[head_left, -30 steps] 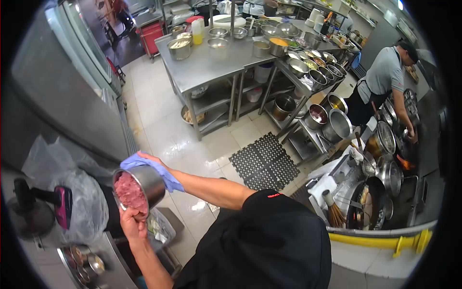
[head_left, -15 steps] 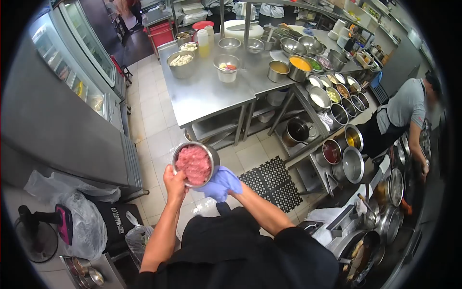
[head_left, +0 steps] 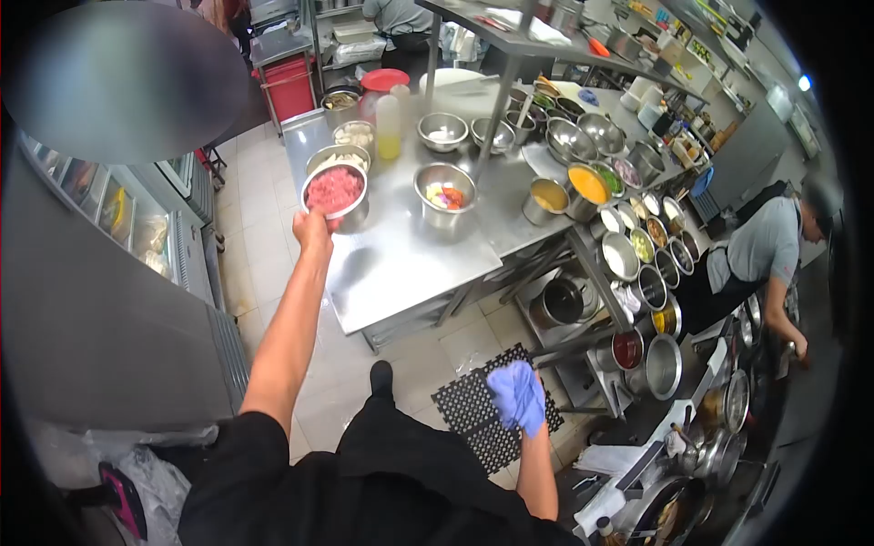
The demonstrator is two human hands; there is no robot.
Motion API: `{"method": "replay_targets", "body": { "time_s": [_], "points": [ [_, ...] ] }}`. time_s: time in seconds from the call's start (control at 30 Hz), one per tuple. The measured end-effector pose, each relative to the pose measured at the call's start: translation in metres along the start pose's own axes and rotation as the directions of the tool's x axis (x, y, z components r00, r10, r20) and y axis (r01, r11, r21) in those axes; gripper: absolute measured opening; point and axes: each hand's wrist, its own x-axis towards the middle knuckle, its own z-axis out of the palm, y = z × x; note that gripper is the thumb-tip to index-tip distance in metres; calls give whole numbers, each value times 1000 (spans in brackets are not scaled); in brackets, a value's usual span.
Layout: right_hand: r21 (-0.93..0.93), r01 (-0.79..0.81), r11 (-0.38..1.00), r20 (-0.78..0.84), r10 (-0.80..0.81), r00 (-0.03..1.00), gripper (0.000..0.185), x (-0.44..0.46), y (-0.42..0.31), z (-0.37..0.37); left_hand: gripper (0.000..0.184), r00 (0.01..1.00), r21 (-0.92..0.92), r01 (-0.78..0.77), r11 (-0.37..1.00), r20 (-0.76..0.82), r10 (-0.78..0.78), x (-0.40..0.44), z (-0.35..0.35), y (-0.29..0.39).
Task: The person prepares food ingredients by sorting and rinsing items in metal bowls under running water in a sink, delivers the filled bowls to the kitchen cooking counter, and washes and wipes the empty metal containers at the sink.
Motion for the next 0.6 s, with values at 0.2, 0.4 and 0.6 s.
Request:
{"method": "replay_targets", "body": {
  "time_s": [0.2,0.4,0.6],
  "points": [
    [-31,192,981,-110,-195,975,49,30,44,-11,27,984,7,159,987,85,-159,156,52,-17],
    [117,38,992,-1,-38,999,46,75,68,23,36,948,19,280,960,153,-279,150,16,-29],
    [-635,-289,717,-397,18,918,51,131,81,-55,23,969,150,249,957,-39,-246,40,-159,-41]
  ]
}}
